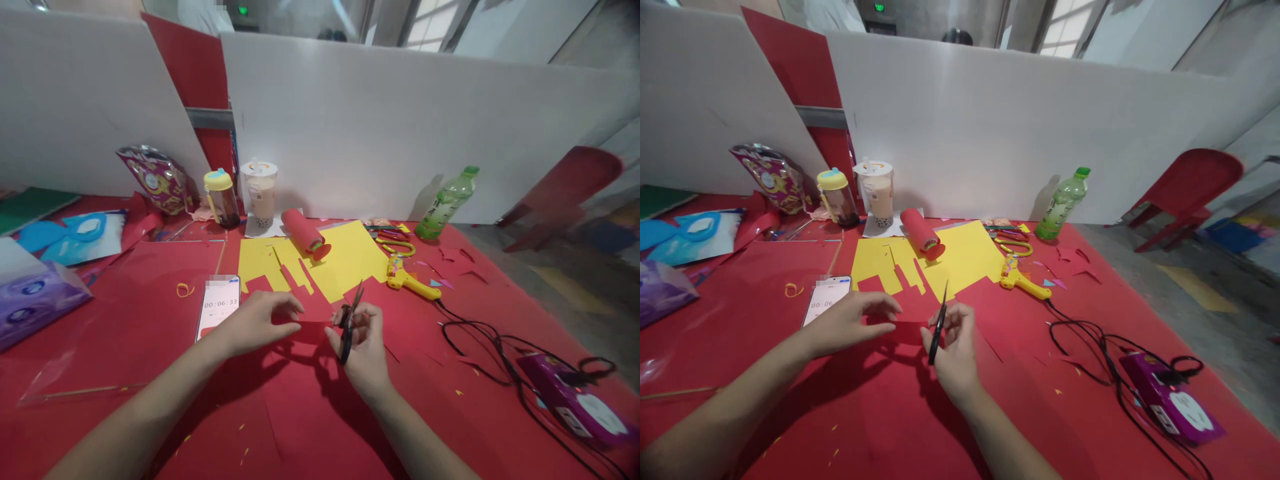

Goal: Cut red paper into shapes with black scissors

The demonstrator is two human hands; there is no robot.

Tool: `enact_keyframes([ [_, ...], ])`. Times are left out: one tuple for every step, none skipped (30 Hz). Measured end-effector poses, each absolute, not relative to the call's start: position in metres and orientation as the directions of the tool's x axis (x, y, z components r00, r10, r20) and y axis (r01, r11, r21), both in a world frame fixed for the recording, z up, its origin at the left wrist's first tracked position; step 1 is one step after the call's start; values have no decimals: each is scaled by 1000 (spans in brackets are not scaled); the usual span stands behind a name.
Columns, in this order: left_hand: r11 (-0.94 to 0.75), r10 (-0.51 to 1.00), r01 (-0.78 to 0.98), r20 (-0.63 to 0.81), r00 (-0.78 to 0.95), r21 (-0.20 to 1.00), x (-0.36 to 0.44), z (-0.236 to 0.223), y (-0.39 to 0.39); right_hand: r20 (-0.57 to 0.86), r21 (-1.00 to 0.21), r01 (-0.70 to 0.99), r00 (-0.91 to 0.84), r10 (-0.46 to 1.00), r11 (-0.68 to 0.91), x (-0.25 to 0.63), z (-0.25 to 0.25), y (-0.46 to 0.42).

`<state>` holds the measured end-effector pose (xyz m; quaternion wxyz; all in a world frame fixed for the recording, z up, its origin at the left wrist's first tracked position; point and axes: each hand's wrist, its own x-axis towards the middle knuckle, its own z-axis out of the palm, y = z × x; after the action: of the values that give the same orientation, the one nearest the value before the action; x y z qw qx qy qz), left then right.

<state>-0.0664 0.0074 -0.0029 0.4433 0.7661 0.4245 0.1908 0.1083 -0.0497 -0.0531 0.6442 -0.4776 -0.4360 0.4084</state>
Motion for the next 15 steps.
enact_keyframes([
  [-259,809,485,-87,582,836,-64,-2,5,174,-973,-103,266,948,207,107,-54,-51],
  [-268,800,490,-92,593,830,-62,-2,3,172,-974,-98,253,952,202,105,-54,-52],
  [-277,795,498,-95,600,822,-59,-1,1,171,-976,-94,245,954,199,104,-55,-52],
  [-288,792,507,-96,603,812,-57,-1,-1,171,-976,-93,244,954,199,104,-55,-53],
  [-300,791,518,-94,605,801,-55,-1,-2,174,-975,-95,247,953,202,103,-55,-53],
  [-313,793,527,-87,602,790,-54,-1,-3,174,-974,-100,251,952,204,103,-55,-53],
  [-325,798,536,-78,597,779,-53,-1,-3,170,-973,-107,254,952,202,104,-55,-52],
  [-332,805,543,-68,589,771,-54,-1,-2,160,-974,-116,255,954,194,104,-54,-52],
  [-330,816,551,-61,574,766,-55,0,0,141,-976,-127,253,957,177,105,-54,-51],
  [-323,830,558,-54,555,765,-57,1,2,112,-979,-140,247,962,150,105,-54,-51],
  [-309,846,563,-49,531,766,-59,2,4,77,-980,-158,239,968,117,106,-54,-50],
  [-293,868,573,-38,495,765,-62,4,7,36,-980,-182,224,974,78,106,-54,-50],
  [-280,888,576,-20,459,768,-65,6,9,-7,-977,-211,196,981,36,106,-55,-49],
  [-263,910,577,0,415,773,-68,9,11,-49,-970,-242,149,988,-12,106,-55,-49],
  [-238,930,577,12,367,781,-70,11,13,-88,-960,-271,81,993,-63,105,-56,-49],
])
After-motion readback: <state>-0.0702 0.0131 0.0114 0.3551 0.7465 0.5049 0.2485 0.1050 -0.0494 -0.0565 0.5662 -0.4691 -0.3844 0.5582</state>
